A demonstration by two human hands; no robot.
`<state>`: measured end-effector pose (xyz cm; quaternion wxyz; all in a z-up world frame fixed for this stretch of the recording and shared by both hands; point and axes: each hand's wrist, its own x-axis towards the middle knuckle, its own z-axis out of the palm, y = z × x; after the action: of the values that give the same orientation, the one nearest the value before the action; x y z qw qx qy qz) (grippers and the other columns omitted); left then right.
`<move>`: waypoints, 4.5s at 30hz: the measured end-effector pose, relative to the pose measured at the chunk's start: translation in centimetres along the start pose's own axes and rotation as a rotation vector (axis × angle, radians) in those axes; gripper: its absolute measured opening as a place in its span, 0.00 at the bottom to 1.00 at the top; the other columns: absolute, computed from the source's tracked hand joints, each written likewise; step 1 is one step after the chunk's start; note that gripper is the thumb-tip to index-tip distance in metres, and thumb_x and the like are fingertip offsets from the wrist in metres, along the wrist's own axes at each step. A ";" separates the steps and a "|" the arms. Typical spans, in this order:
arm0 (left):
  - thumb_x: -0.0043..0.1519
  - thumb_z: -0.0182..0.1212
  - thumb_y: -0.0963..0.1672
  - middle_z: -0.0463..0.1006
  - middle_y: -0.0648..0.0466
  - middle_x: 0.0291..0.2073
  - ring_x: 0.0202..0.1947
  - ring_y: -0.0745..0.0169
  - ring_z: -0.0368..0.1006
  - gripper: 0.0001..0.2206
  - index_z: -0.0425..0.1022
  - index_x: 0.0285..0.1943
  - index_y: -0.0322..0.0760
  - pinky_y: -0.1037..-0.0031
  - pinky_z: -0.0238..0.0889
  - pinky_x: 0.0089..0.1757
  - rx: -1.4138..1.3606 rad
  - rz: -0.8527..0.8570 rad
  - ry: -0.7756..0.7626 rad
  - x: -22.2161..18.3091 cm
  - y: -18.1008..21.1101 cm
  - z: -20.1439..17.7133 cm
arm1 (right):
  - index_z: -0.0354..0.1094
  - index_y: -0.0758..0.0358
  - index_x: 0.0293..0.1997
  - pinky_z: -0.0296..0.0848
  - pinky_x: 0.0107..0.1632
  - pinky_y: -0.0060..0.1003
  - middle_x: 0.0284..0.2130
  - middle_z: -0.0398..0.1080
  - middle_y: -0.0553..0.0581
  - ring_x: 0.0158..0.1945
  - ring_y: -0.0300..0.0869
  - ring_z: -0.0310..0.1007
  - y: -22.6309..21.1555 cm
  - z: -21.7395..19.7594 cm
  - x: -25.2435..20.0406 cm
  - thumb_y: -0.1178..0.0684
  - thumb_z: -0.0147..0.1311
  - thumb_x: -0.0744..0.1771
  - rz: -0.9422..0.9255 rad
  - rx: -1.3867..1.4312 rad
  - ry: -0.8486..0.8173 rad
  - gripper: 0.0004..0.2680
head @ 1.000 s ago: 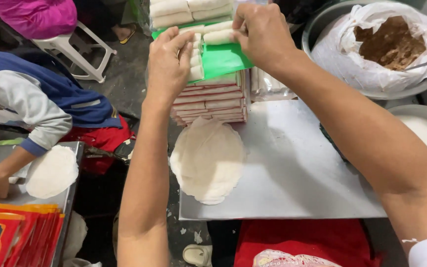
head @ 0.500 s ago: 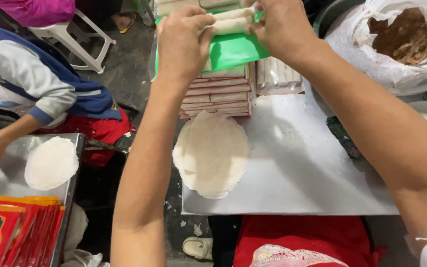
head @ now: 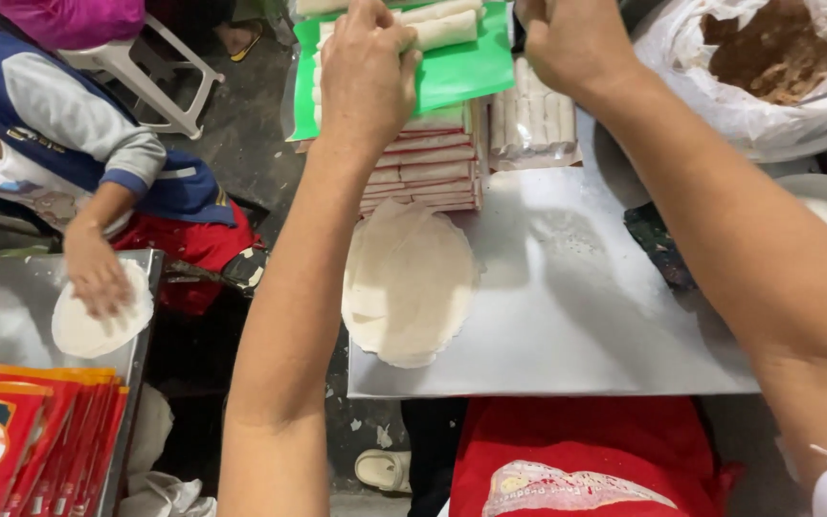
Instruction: Separating lumpia wrappers, adding meat filling with a fork, and rolling them into spring rolls.
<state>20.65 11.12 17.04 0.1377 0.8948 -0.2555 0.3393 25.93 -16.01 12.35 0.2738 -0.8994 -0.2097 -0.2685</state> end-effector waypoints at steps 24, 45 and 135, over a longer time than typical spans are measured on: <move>0.61 0.67 0.42 0.80 0.41 0.50 0.51 0.36 0.77 0.11 0.81 0.52 0.37 0.49 0.65 0.54 -0.377 -0.401 -0.228 -23.7 7.0 -6.0 | 0.78 0.57 0.40 0.76 0.48 0.45 0.38 0.78 0.57 0.42 0.53 0.78 -16.3 3.7 -21.7 0.65 0.58 0.64 0.020 0.580 -0.242 0.08; 0.58 0.72 0.42 0.79 0.55 0.27 0.30 0.53 0.79 0.10 0.79 0.47 0.43 0.67 0.74 0.38 -0.810 -0.234 -0.130 -16.9 15.2 -6.7 | 0.78 0.62 0.41 0.74 0.40 0.39 0.30 0.76 0.58 0.31 0.47 0.76 -13.6 -12.9 -22.3 0.64 0.58 0.66 0.196 0.590 -0.236 0.05; 0.63 0.64 0.41 0.73 0.51 0.36 0.39 0.50 0.70 0.02 0.75 0.39 0.38 0.58 0.64 0.44 -0.580 0.076 -0.172 -23.8 23.2 -1.5 | 0.79 0.48 0.33 0.63 0.31 0.28 0.22 0.75 0.42 0.27 0.32 0.70 8.4 -17.2 -9.1 0.54 0.43 0.69 0.296 -1.340 -0.963 0.13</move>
<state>-8.14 1.08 3.73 0.3525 0.8335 -0.3856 0.1799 17.01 -34.94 15.88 -0.4056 -0.9065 0.0205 0.1157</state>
